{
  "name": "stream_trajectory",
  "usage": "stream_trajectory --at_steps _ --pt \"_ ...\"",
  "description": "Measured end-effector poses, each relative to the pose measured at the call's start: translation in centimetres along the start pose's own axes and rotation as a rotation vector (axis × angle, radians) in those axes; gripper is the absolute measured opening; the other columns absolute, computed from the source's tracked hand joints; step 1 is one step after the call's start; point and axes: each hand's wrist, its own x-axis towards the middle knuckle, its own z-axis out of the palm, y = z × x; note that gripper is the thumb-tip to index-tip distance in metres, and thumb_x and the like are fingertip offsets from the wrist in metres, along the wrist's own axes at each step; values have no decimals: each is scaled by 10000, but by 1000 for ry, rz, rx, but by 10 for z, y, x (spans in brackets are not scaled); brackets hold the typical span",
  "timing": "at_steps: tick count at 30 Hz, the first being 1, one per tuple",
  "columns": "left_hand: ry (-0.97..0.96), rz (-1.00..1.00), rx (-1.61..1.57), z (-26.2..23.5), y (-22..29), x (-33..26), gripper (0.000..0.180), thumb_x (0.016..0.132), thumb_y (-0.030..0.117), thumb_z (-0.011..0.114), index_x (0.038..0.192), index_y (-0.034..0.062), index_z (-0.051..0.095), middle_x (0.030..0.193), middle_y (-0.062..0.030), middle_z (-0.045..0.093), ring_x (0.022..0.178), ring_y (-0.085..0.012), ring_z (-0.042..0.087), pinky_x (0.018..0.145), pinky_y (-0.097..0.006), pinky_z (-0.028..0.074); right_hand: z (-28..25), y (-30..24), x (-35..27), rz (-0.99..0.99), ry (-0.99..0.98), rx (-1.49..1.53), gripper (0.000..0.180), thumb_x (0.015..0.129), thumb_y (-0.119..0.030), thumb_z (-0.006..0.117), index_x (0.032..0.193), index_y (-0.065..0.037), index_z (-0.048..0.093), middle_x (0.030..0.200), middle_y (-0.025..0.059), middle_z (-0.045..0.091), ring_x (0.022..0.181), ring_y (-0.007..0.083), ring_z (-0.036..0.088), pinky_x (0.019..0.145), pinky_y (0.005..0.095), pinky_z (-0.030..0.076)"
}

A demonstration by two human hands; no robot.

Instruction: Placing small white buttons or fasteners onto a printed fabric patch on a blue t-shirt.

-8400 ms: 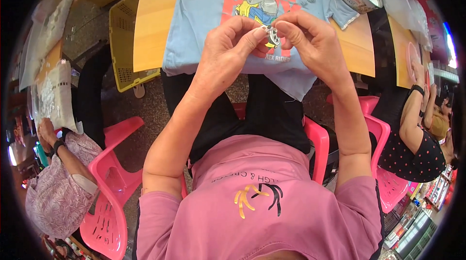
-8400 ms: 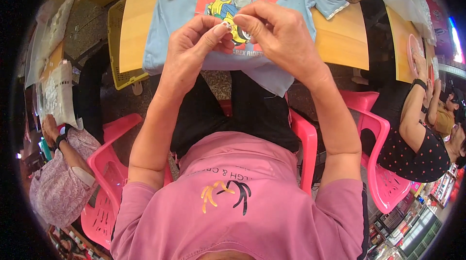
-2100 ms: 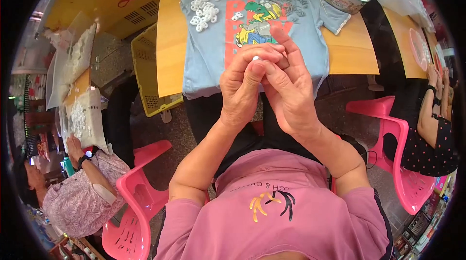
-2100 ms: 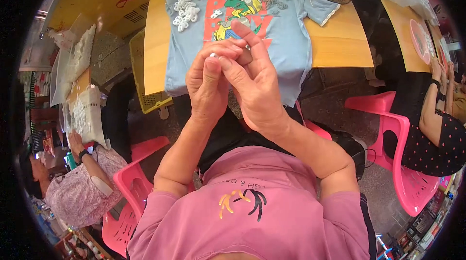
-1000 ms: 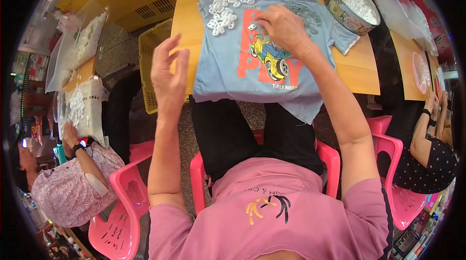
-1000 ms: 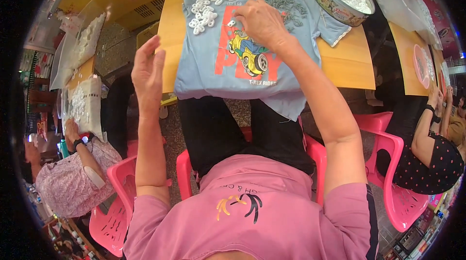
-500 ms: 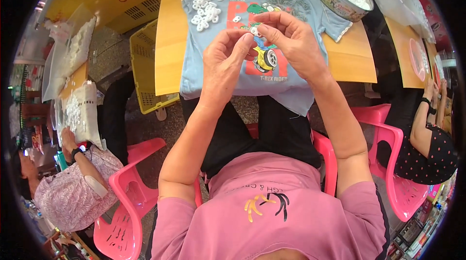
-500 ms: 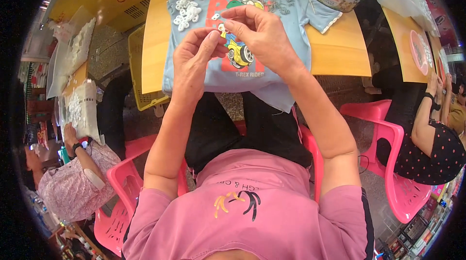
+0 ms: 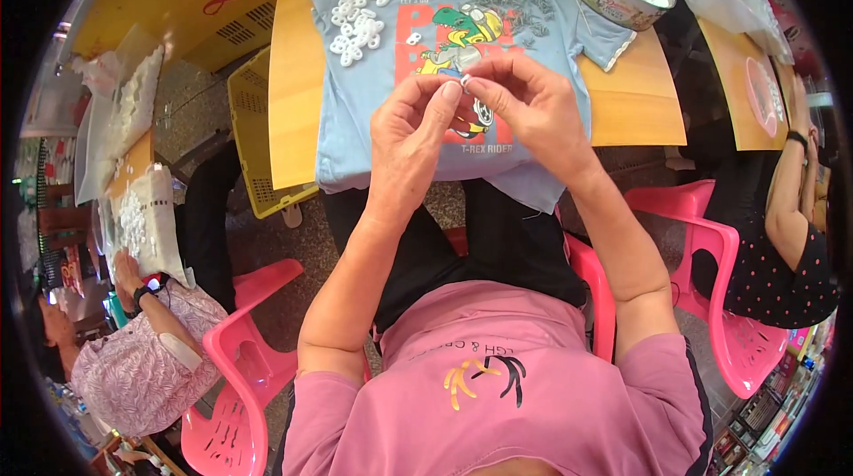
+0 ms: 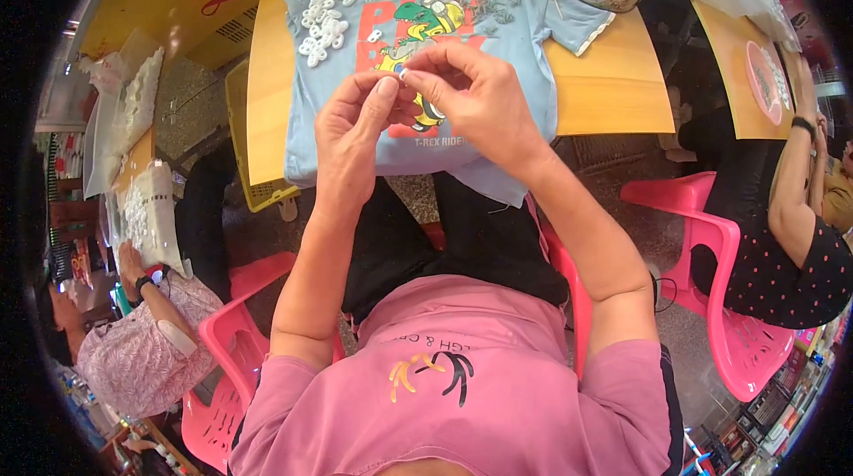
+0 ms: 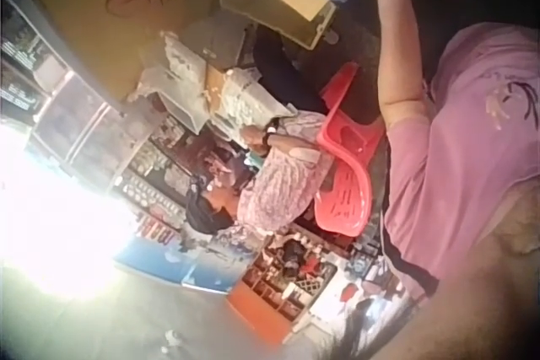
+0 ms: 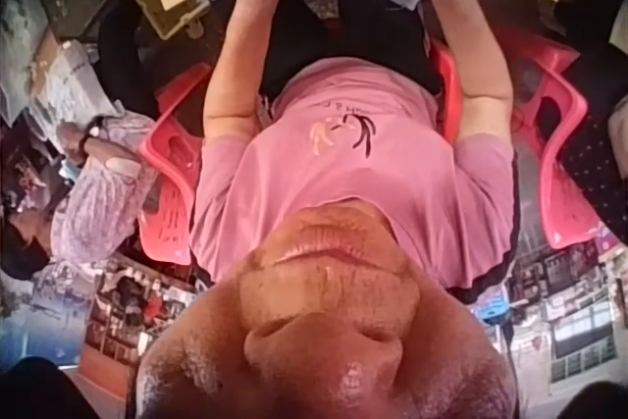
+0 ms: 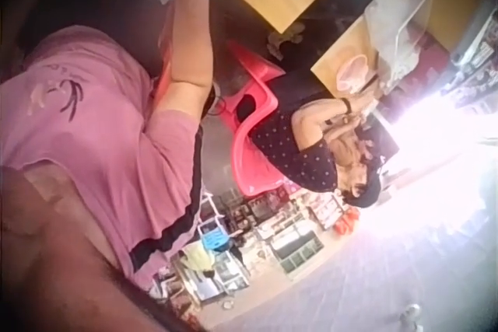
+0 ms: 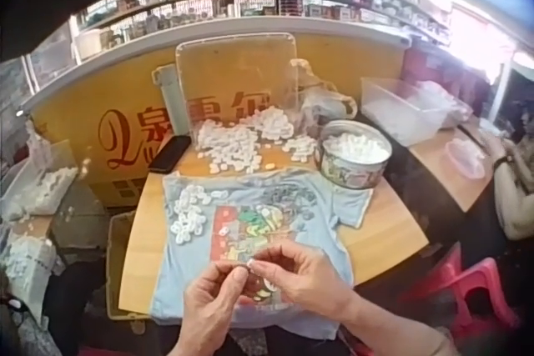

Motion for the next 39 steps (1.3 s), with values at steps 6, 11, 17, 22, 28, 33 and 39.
stream_trajectory --at_steps 6,11,17,22,28,33,39 --pt "13 -14 -27 2 -7 -3 201 941 158 629 1039 -18 634 917 -75 677 790 -122 651 699 -252 538 4 5 -14 -521 146 -597 176 851 -25 690 1022 6 663 899 61 655 810 119 615 669 271 508" --pt "2 -17 -114 3 -8 -6 203 933 115 631 1083 -23 640 966 -76 670 834 -112 643 726 -253 542 4 7 -19 -370 116 -325 171 869 -37 686 1032 7 659 935 55 643 790 112 613 655 235 494" --pt "-23 63 14 5 -11 -8 191 934 74 618 1093 -31 637 978 -67 665 866 -98 631 748 -250 540 6 6 -23 -72 132 -136 175 895 -66 674 1044 22 646 921 34 658 775 74 607 660 214 491" --pt "14 37 -54 9 -14 -10 179 926 55 628 1086 -23 623 992 -61 662 856 -92 627 760 -243 528 5 -1 -26 28 126 -23 160 906 -79 664 1034 17 656 861 20 670 747 60 599 652 200 481" --pt "12 34 -139 13 -21 -12 191 920 62 641 1094 -13 616 987 -51 661 861 -84 618 768 -230 507 1 1 -26 119 103 68 141 917 -102 655 1003 8 675 849 13 669 703 42 555 629 188 453" --pt "25 -18 -142 8 -22 -10 186 928 71 629 1097 -7 613 961 -40 650 838 -77 603 767 -239 502 -18 2 -11 162 -25 -86 142 915 -94 647 1000 16 675 848 22 667 703 45 547 623 201 446" --pt "-15 -51 -140 4 -24 -6 174 931 79 626 1084 -2 610 936 -33 634 820 -82 598 760 -245 505 -72 18 38 -222 146 -870 110 863 -85 656 933 -5 681 867 80 667 687 159 603 635 282 476"
